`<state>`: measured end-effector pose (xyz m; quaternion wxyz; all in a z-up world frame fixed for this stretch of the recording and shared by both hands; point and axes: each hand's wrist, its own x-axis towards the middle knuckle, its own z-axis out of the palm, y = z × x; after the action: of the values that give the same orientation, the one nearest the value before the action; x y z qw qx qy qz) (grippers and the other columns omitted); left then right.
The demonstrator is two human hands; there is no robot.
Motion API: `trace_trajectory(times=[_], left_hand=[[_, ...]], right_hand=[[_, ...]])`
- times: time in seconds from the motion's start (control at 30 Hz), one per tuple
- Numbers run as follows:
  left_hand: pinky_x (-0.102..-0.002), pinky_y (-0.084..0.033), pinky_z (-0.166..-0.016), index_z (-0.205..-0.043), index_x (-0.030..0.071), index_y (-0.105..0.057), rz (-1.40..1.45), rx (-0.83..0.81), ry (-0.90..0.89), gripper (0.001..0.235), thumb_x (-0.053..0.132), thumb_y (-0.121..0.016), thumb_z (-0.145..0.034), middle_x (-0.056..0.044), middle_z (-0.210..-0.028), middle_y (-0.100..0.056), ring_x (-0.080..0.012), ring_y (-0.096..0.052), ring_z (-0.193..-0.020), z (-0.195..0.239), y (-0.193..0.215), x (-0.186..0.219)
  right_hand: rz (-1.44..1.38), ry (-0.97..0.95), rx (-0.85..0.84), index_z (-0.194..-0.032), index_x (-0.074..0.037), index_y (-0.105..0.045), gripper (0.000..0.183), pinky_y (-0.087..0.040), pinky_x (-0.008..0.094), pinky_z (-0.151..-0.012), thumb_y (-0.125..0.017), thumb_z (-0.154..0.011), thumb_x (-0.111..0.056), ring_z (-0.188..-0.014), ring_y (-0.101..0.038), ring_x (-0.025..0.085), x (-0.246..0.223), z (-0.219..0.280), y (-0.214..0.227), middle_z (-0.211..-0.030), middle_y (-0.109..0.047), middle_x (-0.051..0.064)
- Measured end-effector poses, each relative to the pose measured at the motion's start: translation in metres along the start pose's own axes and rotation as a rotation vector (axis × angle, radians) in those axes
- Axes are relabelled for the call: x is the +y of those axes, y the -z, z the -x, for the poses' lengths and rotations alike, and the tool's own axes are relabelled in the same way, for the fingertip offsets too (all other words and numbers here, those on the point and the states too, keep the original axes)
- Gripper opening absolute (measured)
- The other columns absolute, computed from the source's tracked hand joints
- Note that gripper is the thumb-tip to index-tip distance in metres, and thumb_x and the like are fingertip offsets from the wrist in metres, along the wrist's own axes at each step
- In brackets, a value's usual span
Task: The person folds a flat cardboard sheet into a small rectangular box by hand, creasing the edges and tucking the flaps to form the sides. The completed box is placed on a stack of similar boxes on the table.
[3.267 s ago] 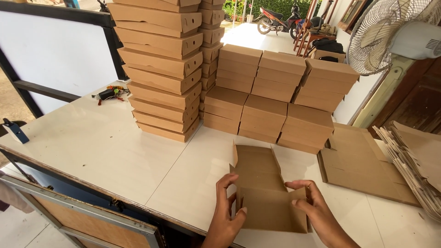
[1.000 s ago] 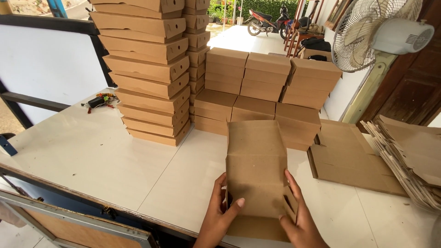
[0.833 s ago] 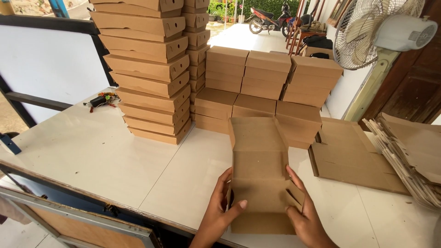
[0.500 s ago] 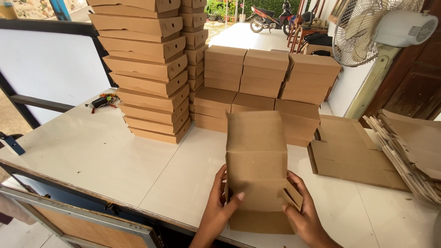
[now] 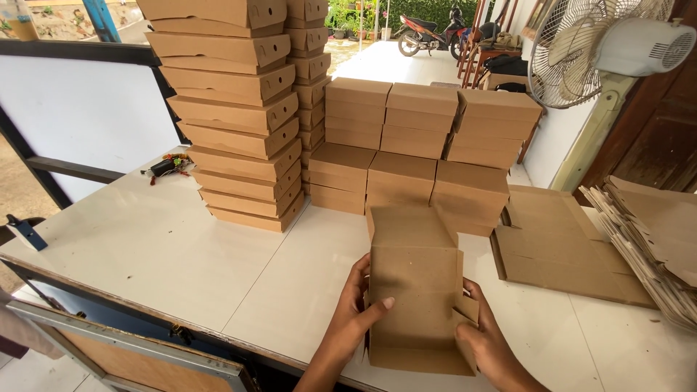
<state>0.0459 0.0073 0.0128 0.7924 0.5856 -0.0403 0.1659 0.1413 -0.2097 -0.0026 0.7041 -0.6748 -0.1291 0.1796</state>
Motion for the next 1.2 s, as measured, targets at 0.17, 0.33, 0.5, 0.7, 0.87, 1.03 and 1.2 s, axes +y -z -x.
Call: trace_trajectory(times=[0.17,0.33,0.5,0.7,0.87,1.03,1.2], left_hand=[[-0.036,-0.050,-0.104,-0.149,0.019,-0.030,-0.016,-0.038,0.004,0.075,0.027,-0.071,-0.086,-0.008,-0.144,-0.055,-0.0205,-0.057,-0.128,0.004,-0.001,-0.001],[-0.035,-0.051,-0.103,-0.156,0.025,-0.026,-0.081,-0.039,0.113,0.082,0.031,-0.068,-0.086,-0.008,-0.138,-0.057,-0.0207,-0.059,-0.125,0.011,-0.007,0.007],[-0.037,-0.039,-0.116,-0.162,0.022,-0.017,-0.106,-0.167,0.091,0.091,0.043,-0.067,-0.089,-0.003,-0.164,-0.037,-0.0186,-0.041,-0.148,0.017,-0.014,0.011],[-0.029,-0.042,-0.114,-0.158,0.020,-0.026,-0.070,-0.120,0.075,0.084,0.030,-0.072,-0.088,-0.002,-0.158,-0.045,-0.0158,-0.049,-0.141,0.022,-0.017,0.004],[-0.030,-0.048,-0.098,-0.156,0.028,-0.033,-0.263,-0.106,0.246,0.077,0.046,-0.063,-0.087,-0.002,-0.136,-0.054,-0.0156,-0.056,-0.120,0.010,-0.018,0.028],[-0.033,-0.051,-0.104,-0.164,0.028,-0.022,-0.253,-0.033,0.268,0.096,0.047,-0.067,-0.081,-0.003,-0.152,-0.048,-0.0191,-0.053,-0.137,0.000,-0.027,0.012],[-0.027,-0.052,-0.097,-0.155,0.023,-0.041,-0.193,0.139,0.133,0.085,0.040,-0.073,-0.078,0.001,-0.151,-0.047,-0.0127,-0.055,-0.135,-0.005,-0.039,-0.007]], right_hand=[[-0.173,-0.067,0.040,-0.149,-0.010,-0.049,0.085,-0.045,0.046,-0.086,-0.048,-0.066,0.007,-0.107,-0.062,0.037,-0.010,0.006,-0.009,-0.127,-0.066,0.022],[-0.180,0.165,-0.010,-0.154,-0.006,-0.044,0.081,-0.050,0.048,-0.099,-0.058,-0.074,-0.002,-0.124,-0.063,0.032,-0.004,0.003,0.000,-0.144,-0.063,0.019],[-0.236,0.139,0.173,-0.122,0.003,-0.055,0.044,-0.050,0.044,-0.083,-0.066,-0.081,0.013,-0.097,-0.066,0.034,0.010,-0.007,0.007,-0.111,-0.073,0.026],[-0.037,-0.005,0.251,-0.110,0.005,-0.065,0.026,-0.050,0.043,-0.083,-0.068,-0.085,0.009,-0.093,-0.068,0.033,-0.010,-0.016,0.013,-0.101,-0.076,0.025],[0.125,-0.086,0.291,-0.116,0.004,-0.070,0.030,-0.050,0.040,-0.093,-0.068,-0.087,0.008,-0.104,-0.068,0.030,-0.037,-0.005,0.000,-0.110,-0.076,0.020],[0.025,-0.043,0.302,-0.116,0.006,-0.067,0.032,-0.049,0.042,-0.089,-0.066,-0.085,0.011,-0.102,-0.065,0.031,-0.028,-0.005,0.002,-0.110,-0.074,0.022],[-0.133,-0.020,0.258,-0.118,0.002,-0.061,0.030,-0.050,0.049,-0.079,-0.064,-0.089,0.004,-0.092,-0.066,0.038,-0.032,-0.002,-0.001,-0.105,-0.073,0.026]])
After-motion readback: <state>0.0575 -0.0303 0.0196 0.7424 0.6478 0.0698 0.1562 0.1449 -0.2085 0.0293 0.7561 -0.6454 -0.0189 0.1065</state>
